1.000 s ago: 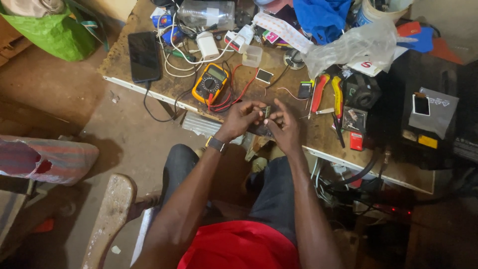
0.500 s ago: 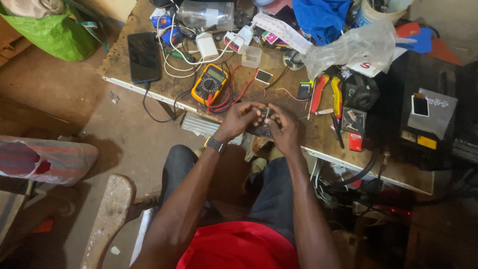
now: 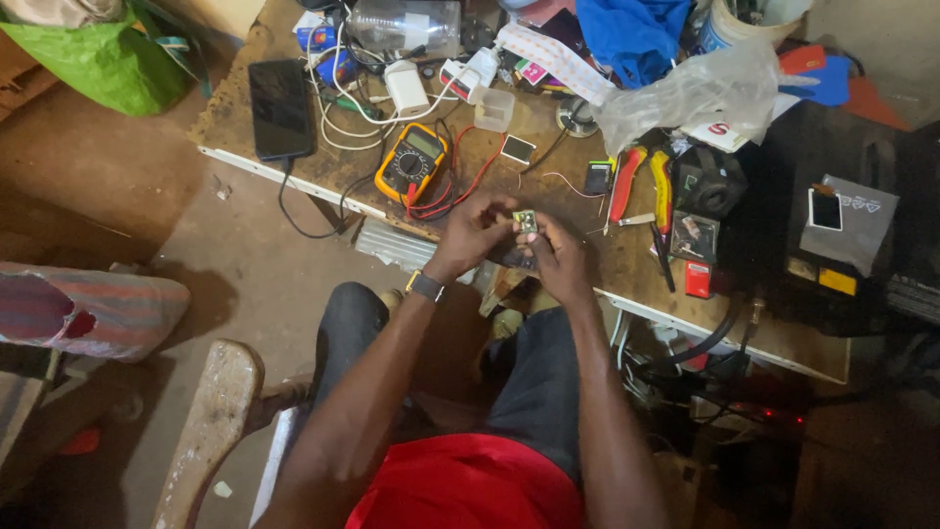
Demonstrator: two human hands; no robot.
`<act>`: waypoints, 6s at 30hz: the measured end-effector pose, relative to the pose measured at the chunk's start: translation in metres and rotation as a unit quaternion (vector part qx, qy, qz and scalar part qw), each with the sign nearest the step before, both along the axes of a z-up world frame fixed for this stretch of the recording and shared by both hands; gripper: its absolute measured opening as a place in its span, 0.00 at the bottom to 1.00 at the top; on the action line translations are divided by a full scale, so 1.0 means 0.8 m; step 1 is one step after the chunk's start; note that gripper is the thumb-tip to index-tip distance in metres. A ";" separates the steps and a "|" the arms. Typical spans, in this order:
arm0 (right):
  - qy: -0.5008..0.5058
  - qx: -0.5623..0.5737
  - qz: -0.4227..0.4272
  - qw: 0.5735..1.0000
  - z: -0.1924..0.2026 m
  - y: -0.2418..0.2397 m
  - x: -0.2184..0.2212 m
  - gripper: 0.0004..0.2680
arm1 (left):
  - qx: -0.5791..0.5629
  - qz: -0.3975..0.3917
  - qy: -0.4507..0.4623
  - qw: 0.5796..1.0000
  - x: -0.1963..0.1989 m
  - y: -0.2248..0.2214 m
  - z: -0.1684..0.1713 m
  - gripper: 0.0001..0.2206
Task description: Using a digital multimeter to test electrical components on a small circuit board at a workbench.
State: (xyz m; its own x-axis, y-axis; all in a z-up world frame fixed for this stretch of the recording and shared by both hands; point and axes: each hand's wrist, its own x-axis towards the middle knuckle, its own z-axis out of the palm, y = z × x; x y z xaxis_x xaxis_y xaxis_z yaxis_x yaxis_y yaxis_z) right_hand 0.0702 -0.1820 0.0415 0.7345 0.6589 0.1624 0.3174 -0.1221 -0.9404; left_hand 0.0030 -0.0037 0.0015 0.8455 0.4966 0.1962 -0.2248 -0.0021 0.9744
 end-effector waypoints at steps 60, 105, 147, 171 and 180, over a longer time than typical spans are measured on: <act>-0.057 -0.040 -0.094 0.993 -0.004 0.006 0.004 0.12 | 0.366 0.140 0.049 0.919 -0.023 -0.046 -0.017 0.09; 0.051 -0.048 -0.196 0.978 -0.005 0.012 0.005 0.11 | -0.173 0.075 -0.006 0.982 -0.168 0.082 0.260 0.18; 0.157 0.042 -0.142 0.976 -0.003 -0.008 0.017 0.09 | 0.042 0.181 -0.047 0.981 -0.068 -0.030 0.210 0.09; -0.205 -0.115 0.144 0.961 0.168 0.169 0.006 0.07 | 0.292 0.196 0.072 0.933 -0.136 0.116 0.043 0.20; -0.275 -0.126 0.225 0.926 0.125 0.196 0.042 0.08 | 0.289 0.240 0.054 0.925 -0.123 0.113 0.052 0.18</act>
